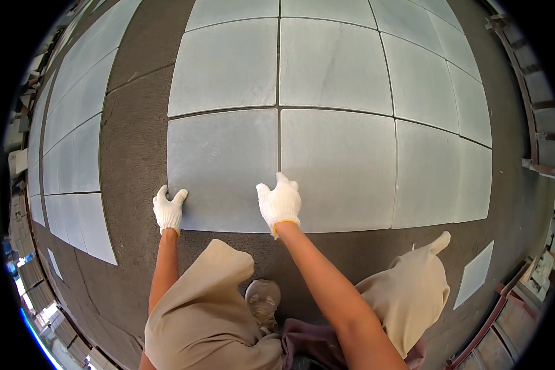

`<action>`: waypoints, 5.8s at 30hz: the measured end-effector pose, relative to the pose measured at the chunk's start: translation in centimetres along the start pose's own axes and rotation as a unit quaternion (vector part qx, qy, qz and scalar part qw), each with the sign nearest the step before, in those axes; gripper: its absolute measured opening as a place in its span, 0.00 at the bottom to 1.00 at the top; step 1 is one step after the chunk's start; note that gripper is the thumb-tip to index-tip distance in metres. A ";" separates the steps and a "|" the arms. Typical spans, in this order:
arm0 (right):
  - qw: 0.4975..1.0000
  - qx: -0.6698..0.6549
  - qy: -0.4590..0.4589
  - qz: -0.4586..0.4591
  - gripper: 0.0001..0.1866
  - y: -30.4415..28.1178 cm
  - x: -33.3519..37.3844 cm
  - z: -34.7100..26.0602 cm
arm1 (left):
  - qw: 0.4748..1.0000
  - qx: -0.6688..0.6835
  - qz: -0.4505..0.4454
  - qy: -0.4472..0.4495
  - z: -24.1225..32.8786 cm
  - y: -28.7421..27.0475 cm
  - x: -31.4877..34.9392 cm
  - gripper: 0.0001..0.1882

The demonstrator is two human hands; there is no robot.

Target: The person places square gray tiles onto a prepared floor surface, aligning them in a grid pattern. The person adjusts tile positions and inserts spacers between tiles to maintain consistent gaps.

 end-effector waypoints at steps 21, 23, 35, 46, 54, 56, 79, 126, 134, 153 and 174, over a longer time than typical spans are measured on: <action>0.993 -0.098 -0.066 0.018 0.26 0.0 -1.2 1.5 | 0.997 0.071 0.005 0.033 -1.4 0.7 -1.6 0.36; 0.993 -0.090 -0.072 0.004 0.24 0.1 -1.0 1.1 | 0.995 0.082 0.015 0.048 -1.6 0.6 -1.6 0.36; 0.991 -0.108 -0.080 0.000 0.24 -0.2 -0.7 1.0 | 0.994 0.099 -0.008 0.044 -3.2 1.7 -2.3 0.36; 0.992 -0.099 -0.076 -0.021 0.25 -0.2 -0.9 1.2 | 0.994 0.104 -0.015 0.041 -2.1 0.9 -1.1 0.36; 0.989 -0.101 -0.104 -0.015 0.26 0.2 -1.4 1.7 | 0.991 0.127 -0.023 0.028 -2.0 0.8 -0.9 0.36; 0.988 -0.112 -0.103 -0.016 0.26 0.3 -1.4 1.9 | 0.992 0.120 -0.024 0.026 -2.1 0.9 -1.0 0.36; 0.985 -0.162 -0.062 -0.007 0.27 -3.8 -2.8 3.9 | 0.987 -0.111 0.084 0.085 4.0 -0.7 2.4 0.28; 0.968 -0.173 0.148 0.105 0.21 -21.6 -14.6 22.5 | 0.731 -0.065 -0.151 0.662 26.5 12.1 20.4 0.31; 0.981 -0.069 0.089 0.161 0.23 -22.3 -11.4 20.0 | 0.624 -0.122 -0.188 0.749 27.1 15.2 25.2 0.28; 0.967 0.072 0.133 0.204 0.26 -20.8 -9.3 16.2 | 0.800 0.019 -0.149 0.581 26.4 11.3 19.1 0.22; 0.958 0.007 0.197 0.206 0.27 -21.2 -9.5 15.7 | 0.945 0.066 -0.184 0.261 23.7 11.9 13.7 0.33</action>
Point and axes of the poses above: each hand's wrist, its own x-axis away from the middle knuckle, its own y-axis out of the palm, z = x × y, the point moved 7 cm from there along -x, towards the middle knuckle, and after that the axes turned 8 degrees about y, right-handed, at the moved point
